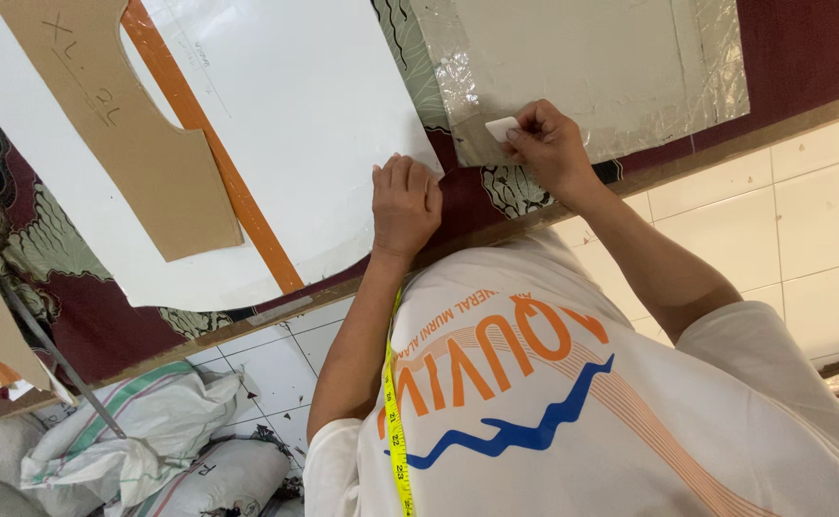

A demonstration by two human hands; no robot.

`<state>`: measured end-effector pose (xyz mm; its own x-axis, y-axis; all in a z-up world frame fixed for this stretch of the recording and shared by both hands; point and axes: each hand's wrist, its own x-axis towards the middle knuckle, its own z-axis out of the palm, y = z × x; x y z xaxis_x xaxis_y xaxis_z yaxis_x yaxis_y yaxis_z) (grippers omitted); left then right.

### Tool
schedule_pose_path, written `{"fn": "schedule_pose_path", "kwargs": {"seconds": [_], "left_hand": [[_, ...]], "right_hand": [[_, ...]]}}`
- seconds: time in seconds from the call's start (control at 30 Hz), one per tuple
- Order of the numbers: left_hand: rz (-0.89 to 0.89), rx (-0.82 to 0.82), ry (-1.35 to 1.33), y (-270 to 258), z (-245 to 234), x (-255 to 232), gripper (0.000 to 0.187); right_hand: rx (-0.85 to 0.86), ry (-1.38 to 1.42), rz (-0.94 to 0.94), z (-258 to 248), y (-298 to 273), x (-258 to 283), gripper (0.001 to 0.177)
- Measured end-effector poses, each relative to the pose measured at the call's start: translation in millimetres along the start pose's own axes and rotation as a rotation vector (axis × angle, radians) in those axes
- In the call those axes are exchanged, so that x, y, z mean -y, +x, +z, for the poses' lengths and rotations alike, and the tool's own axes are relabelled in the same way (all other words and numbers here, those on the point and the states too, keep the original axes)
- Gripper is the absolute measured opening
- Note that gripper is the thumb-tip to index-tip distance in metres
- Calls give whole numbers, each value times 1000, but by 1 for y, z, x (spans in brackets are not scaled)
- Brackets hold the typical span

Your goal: The person places a cardboard template on a patterned fabric, traces its outline with a white marker, and uses a measuring tape to mark dimensions. The person then moves to another section of fabric and repeats the tracing and measuring process.

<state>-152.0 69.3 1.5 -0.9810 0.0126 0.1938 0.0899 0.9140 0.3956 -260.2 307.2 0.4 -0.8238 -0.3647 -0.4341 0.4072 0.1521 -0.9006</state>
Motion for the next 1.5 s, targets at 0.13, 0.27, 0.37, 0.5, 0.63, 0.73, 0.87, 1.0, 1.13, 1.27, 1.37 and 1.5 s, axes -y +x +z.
{"fn": "schedule_pose_path", "kwargs": {"seconds": [0.13, 0.27, 0.37, 0.5, 0.63, 0.73, 0.87, 1.0, 1.13, 1.27, 1.37, 1.5], "left_hand": [[-5, 50, 69, 10, -2, -15, 25], [107, 60, 234, 11, 0, -18, 20], [172, 93, 278, 8, 2, -16, 15], [68, -45, -3, 5, 3, -10, 20], [-67, -126, -252, 1, -1, -4, 14], [-105, -127, -293, 0, -3, -2, 11], [-39, -116, -228, 1, -3, -3, 12], [67, -111, -74, 4, -1, -6, 14], [90, -47, 36, 5, 2, -9, 15], [155, 2, 180, 10, 1, -10, 14], [163, -36, 112, 15, -4, -11, 19], [153, 3, -33, 19, -11, -8, 15]], "right_hand": [[-14, -8, -1, 0, 3, -3, 7], [-28, -6, 11, 0, 3, -4, 6], [-38, -8, 23, 1, 4, -3, 4], [-39, -17, 19, 2, 4, -1, 5], [-43, -46, 32, 1, 5, 0, 6], [-38, -50, 38, 2, 5, 1, 6], [-46, -50, 43, 2, 5, 0, 6], [-41, -87, 6, 2, 5, -3, 7], [-76, -29, 25, 4, 5, -6, 8], [-94, -52, 22, 6, 3, -3, 9], [-100, -140, -129, 11, 0, 1, 10], [-106, -233, -231, 30, 6, 11, 12]]}}
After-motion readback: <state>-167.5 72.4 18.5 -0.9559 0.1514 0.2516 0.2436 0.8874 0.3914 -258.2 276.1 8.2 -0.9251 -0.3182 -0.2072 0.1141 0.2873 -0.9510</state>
